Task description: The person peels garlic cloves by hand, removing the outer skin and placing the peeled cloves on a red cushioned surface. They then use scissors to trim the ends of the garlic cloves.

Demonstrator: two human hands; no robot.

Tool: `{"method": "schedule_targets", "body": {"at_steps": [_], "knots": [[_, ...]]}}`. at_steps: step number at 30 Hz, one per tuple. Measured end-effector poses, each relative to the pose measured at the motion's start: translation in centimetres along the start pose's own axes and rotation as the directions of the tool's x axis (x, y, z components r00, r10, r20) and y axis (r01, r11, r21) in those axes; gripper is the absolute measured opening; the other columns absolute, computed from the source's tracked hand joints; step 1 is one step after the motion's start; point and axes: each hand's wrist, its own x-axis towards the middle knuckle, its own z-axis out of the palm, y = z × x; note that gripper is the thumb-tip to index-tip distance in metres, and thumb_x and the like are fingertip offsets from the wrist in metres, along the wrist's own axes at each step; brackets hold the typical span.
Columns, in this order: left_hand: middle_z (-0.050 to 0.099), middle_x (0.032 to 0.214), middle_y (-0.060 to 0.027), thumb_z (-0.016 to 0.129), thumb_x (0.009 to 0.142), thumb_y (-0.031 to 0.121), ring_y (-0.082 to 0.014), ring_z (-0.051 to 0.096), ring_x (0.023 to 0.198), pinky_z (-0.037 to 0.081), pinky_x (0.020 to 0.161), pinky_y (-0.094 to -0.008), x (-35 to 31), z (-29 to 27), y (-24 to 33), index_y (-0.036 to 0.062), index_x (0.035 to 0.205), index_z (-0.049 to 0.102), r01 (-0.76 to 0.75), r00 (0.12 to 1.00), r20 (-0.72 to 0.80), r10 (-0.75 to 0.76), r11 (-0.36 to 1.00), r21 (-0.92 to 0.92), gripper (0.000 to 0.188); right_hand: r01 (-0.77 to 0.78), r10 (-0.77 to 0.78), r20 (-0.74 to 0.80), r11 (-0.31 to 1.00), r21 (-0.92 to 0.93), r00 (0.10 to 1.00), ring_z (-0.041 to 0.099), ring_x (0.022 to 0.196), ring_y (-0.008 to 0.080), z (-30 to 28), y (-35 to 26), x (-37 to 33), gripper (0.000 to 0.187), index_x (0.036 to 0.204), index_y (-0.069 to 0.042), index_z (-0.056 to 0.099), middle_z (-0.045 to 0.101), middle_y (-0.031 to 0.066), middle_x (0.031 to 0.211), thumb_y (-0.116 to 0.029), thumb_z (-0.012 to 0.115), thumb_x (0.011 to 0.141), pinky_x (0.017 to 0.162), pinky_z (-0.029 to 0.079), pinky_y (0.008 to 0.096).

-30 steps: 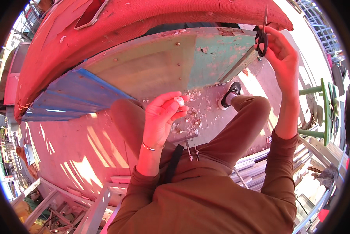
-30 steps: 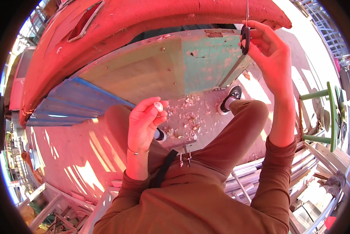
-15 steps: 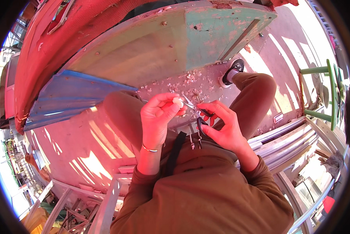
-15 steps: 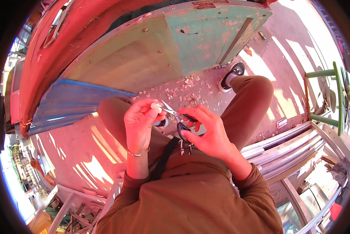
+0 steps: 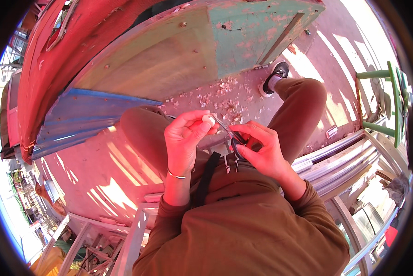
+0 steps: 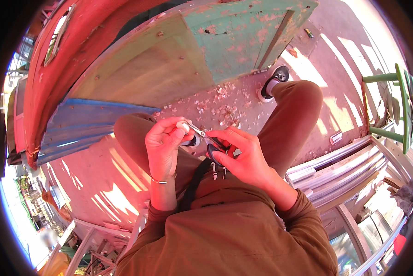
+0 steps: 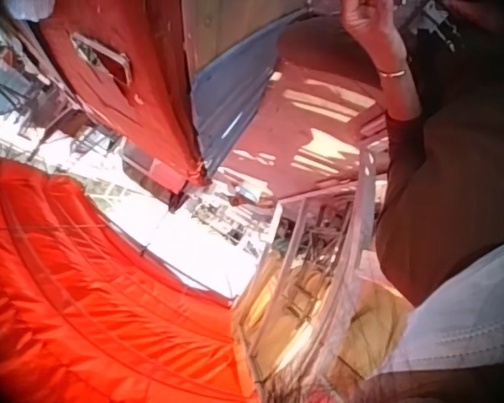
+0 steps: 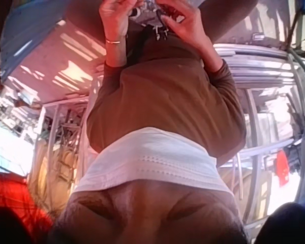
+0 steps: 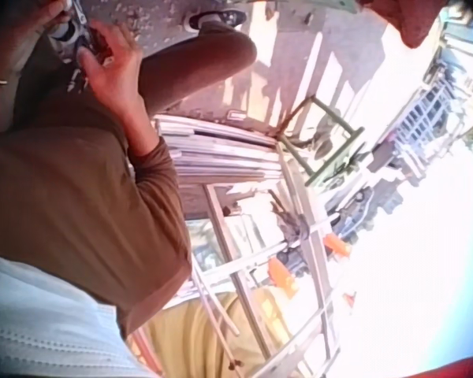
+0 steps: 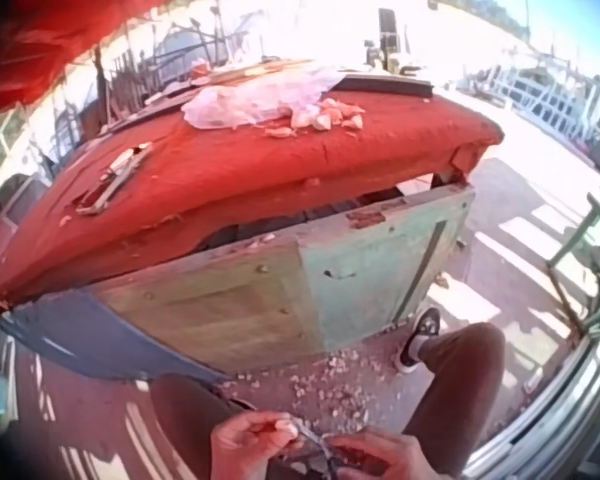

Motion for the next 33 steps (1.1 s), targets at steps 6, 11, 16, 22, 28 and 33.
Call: {"method": "schedule_targets", "body": {"at_steps": [6,11,16,22,28,33], "knots": [[0.076,0.11,-0.0138,0.075,0.097,0.001,-0.0191,0.074,0.098,0.064,0.086,-0.0316,0.1,0.3,-0.1,-0.0058,0.124,0.07,-0.041,0.998,-0.044,0.044,0.997,0.065,0.028,0.073,-0.076,-0.014,0.984,-0.16,0.997,0.065,0.078,0.0119,-0.2,-0.4,0.1,0.052,0.131,-0.002,0.071,0.067,0.008,0.097,0.003,0.077,0.08,0.065,0.052,0.0253],[0.076,0.112,-0.0143,0.075,0.096,-0.004,-0.0193,0.074,0.099,0.064,0.088,-0.0334,0.3,0.3,-0.1,-0.0076,0.123,0.07,-0.065,0.997,-0.023,0.068,0.991,0.117,0.028,0.045,-0.048,-0.02,0.99,-0.132,0.999,0.065,0.077,0.0114,-0.3,-0.6,0.2,0.051,0.131,-0.001,0.071,0.067,0.0079,0.098,0.003,0.078,0.081,0.065,0.052,0.0244],[0.077,0.11,-0.0142,0.075,0.095,-0.004,-0.0188,0.074,0.097,0.064,0.087,-0.0321,0.3,0.1,0.0,-0.0075,0.122,0.071,-0.067,0.997,-0.035,0.074,0.981,0.181,0.028,-0.014,0.013,0.02,0.999,0.03,1.0,0.065,0.075,0.0119,-0.3,0.5,-0.1,0.048,0.13,-0.002,0.071,0.068,0.0081,0.097,0.002,0.078,0.083,0.063,0.052,0.0255],[0.076,0.112,-0.0151,0.075,0.095,-0.006,-0.0194,0.074,0.099,0.064,0.089,-0.0336,0.4,0.1,-0.1,-0.008,0.122,0.071,-0.077,0.996,-0.038,0.085,0.983,0.169,0.028,-0.005,0.007,0.045,0.998,-0.063,0.999,0.067,0.076,0.0099,-0.7,-0.2,0.1,0.048,0.131,0.0,0.071,0.067,0.0076,0.098,0.004,0.076,0.084,0.065,0.053,0.0235],[0.075,0.116,-0.0146,0.075,0.094,-0.009,-0.0201,0.073,0.104,0.064,0.091,-0.0339,0.3,-0.1,-0.4,-0.0089,0.122,0.071,-0.129,0.991,-0.016,0.134,0.974,0.187,0.028,-0.027,0.029,0.029,0.998,-0.063,0.999,0.066,0.075,0.01,-0.6,0.0,0.1,0.048,0.131,-0.001,0.071,0.068,0.0079,0.099,0.004,0.077,0.083,0.066,0.053,0.0237],[0.074,0.118,-0.0146,0.076,0.093,-0.009,-0.0204,0.073,0.104,0.063,0.092,-0.0321,0.4,-0.1,-0.8,-0.0092,0.12,0.072,-0.143,0.988,-0.034,0.153,0.969,0.204,0.027,-0.088,0.088,0.0,0.989,0.122,0.996,0.065,0.076,0.01,-0.1,1.3,-0.3,0.048,0.131,0.0,0.071,0.067,0.0072,0.097,0.006,0.075,0.084,0.066,0.053,0.024]]}}
